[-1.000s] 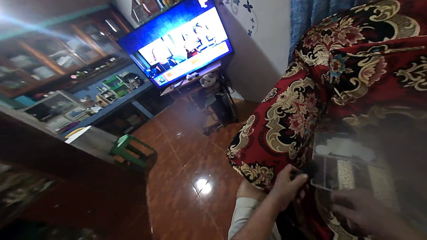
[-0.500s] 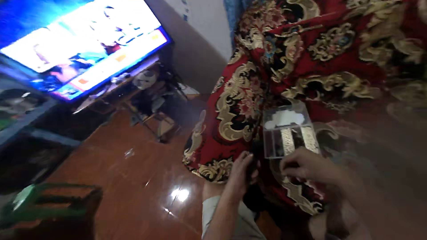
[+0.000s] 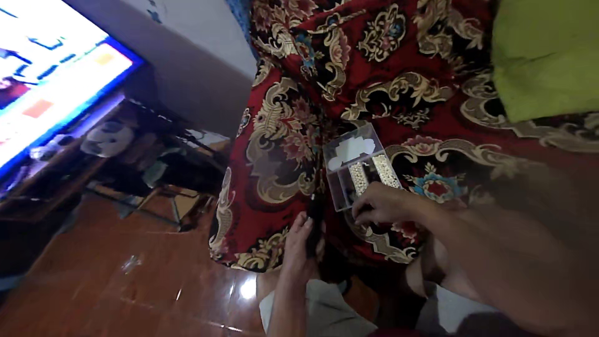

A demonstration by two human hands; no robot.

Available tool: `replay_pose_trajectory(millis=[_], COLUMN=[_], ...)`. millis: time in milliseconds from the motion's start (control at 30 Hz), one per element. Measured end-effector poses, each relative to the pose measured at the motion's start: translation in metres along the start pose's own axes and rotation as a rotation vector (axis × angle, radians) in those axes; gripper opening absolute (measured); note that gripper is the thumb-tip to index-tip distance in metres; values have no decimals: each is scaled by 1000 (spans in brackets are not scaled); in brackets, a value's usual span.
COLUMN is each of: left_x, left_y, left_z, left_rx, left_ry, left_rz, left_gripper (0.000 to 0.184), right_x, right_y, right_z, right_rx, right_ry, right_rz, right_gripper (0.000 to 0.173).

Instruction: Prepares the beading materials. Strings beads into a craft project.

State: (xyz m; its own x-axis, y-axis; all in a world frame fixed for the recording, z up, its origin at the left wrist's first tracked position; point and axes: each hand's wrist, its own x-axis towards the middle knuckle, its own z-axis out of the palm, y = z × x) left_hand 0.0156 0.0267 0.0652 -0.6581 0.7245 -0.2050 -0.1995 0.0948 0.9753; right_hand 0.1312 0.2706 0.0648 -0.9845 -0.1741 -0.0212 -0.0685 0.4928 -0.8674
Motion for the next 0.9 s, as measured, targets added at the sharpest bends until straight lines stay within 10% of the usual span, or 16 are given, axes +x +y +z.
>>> replay_pose_trajectory(millis=[67,167,267,400,500,633,767,900], left_x=[-9,-7,0,7,-3,-2,2,8], left_y=[4,9,10,2,6,14,9,4], left_z=[-11,-10,16,19,1,-6,23,12], left_rx=[-195,323,915,268,-284,272,846,13], left_ry=[-344,-686,-375,111,-272,-845,-212,105], left_rz=[0,-41,-189,-56,31,2,-180,-50], left_gripper=[42,28,36,25,38,33,35,34], right_x=[-1,-6,-10,-15,-16,-18,-16,-5], right_y=[1,2,0,-3,5,14,3,-3], right_z=[-8,-14,-13,-14,-20,-27,-13,5], right_rx=[16,25,109,215,139,33,53,93], right_ry=[71,169,100,-75,92,306,247,92], right_rz=[52,83,20,14,25,-51,-130,-167], right_gripper=[19,22,18,16,13,12,13,18])
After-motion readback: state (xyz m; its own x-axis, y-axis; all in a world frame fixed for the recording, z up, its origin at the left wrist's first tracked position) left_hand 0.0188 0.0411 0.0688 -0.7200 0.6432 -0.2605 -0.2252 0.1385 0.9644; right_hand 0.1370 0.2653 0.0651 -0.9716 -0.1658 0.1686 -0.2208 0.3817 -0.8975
